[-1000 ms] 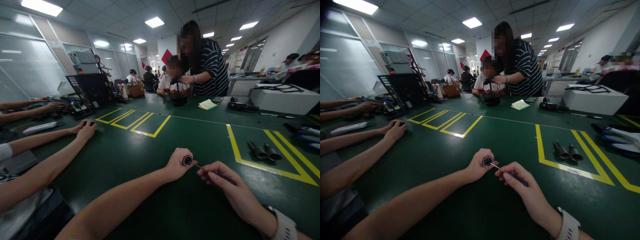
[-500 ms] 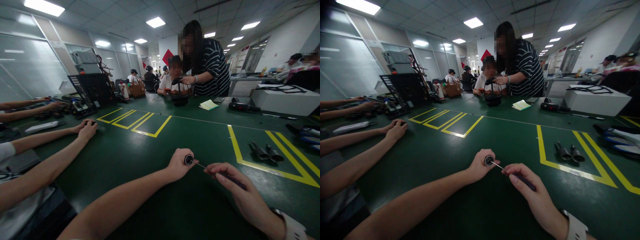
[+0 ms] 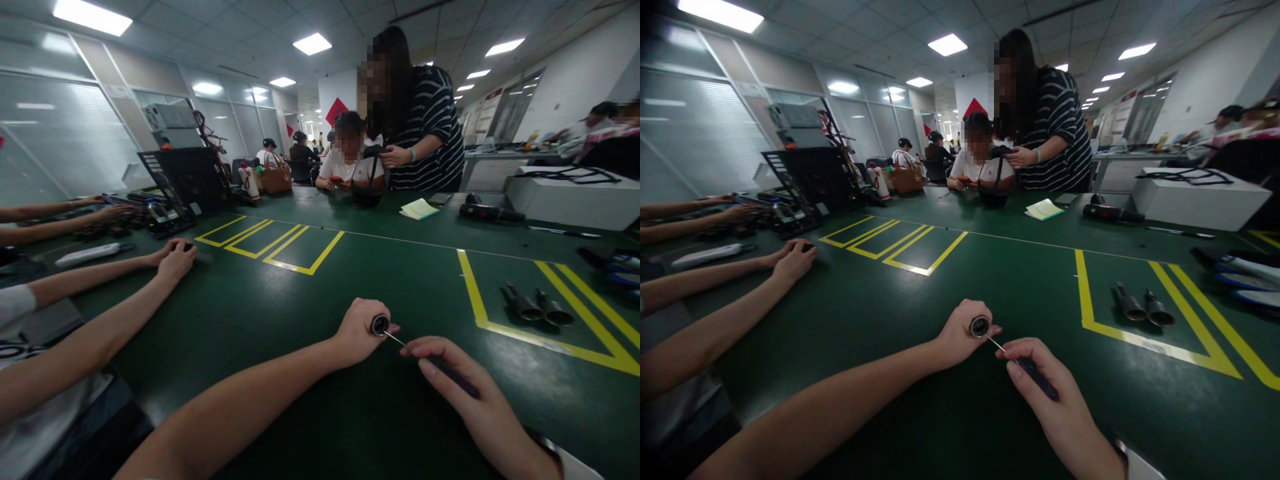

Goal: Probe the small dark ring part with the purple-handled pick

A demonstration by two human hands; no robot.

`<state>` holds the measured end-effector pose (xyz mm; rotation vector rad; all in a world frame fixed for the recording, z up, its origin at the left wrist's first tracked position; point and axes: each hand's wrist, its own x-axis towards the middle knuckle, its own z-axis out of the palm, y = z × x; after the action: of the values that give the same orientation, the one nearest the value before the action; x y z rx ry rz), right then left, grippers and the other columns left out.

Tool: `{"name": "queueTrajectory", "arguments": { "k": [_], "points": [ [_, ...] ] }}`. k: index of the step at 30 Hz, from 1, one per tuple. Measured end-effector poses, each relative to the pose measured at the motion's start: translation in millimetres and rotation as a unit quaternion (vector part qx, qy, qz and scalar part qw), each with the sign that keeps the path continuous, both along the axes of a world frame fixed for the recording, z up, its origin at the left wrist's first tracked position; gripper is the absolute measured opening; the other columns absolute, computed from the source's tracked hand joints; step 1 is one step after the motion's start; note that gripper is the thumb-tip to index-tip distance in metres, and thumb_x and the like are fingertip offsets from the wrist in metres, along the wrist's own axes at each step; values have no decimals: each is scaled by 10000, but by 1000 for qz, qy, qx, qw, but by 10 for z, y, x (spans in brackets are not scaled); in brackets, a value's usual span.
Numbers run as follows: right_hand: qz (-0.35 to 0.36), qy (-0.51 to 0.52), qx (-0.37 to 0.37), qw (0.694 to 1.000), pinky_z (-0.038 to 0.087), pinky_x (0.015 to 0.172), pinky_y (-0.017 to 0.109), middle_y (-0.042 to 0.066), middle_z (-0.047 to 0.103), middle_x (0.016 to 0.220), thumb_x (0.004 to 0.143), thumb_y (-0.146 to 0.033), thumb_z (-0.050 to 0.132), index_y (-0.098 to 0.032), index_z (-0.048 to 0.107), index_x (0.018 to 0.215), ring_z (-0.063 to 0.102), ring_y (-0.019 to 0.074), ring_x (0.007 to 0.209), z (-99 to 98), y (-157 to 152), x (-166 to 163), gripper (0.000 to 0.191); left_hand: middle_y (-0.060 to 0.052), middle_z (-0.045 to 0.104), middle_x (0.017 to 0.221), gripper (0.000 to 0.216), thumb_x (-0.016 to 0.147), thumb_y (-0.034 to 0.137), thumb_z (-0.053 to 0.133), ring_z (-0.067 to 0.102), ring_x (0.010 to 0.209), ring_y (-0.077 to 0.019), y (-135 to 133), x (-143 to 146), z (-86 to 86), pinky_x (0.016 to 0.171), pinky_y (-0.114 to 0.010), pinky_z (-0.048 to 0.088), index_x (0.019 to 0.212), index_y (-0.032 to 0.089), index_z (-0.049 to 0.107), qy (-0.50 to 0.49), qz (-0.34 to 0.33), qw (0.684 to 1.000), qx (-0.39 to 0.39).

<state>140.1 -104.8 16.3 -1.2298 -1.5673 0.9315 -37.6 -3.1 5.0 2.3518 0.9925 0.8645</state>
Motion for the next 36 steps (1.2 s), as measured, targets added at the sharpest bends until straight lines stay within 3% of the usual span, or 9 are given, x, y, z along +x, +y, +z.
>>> {"name": "queueTrajectory", "arguments": {
  "k": [14, 24, 36],
  "points": [
    [11, -8, -5, 1000, 519, 870, 329, 60, 685, 1021, 833, -347, 554, -263, 669, 901, 636, 214, 1011, 16, 30, -23, 158, 45, 537, 640, 253, 768, 312, 666, 504, 607, -88, 8, -5, -19, 676, -233, 384, 642, 159, 508, -28, -17, 999, -21],
    [9, -20, 1, 1000, 534, 847, 325, 59, 690, 1020, 836, -348, 553, -265, 677, 907, 647, 215, 993, -13, 5, -25, 166, 36, 581, 676, 194, 787, 288, 647, 528, 648, -106, -10, -13, -14, 723, -262, 375, 679, 166, 541, 5, 10, 999, 30],
    [9, -22, -3, 1000, 524, 877, 325, 62, 686, 1050, 847, -358, 544, -260, 662, 929, 635, 206, 1026, -50, -5, -26, 173, 43, 539, 628, 256, 765, 307, 665, 501, 594, -88, 0, -1, -12, 657, -233, 386, 624, 163, 508, -30, -7, 999, -13]
  ]
}}
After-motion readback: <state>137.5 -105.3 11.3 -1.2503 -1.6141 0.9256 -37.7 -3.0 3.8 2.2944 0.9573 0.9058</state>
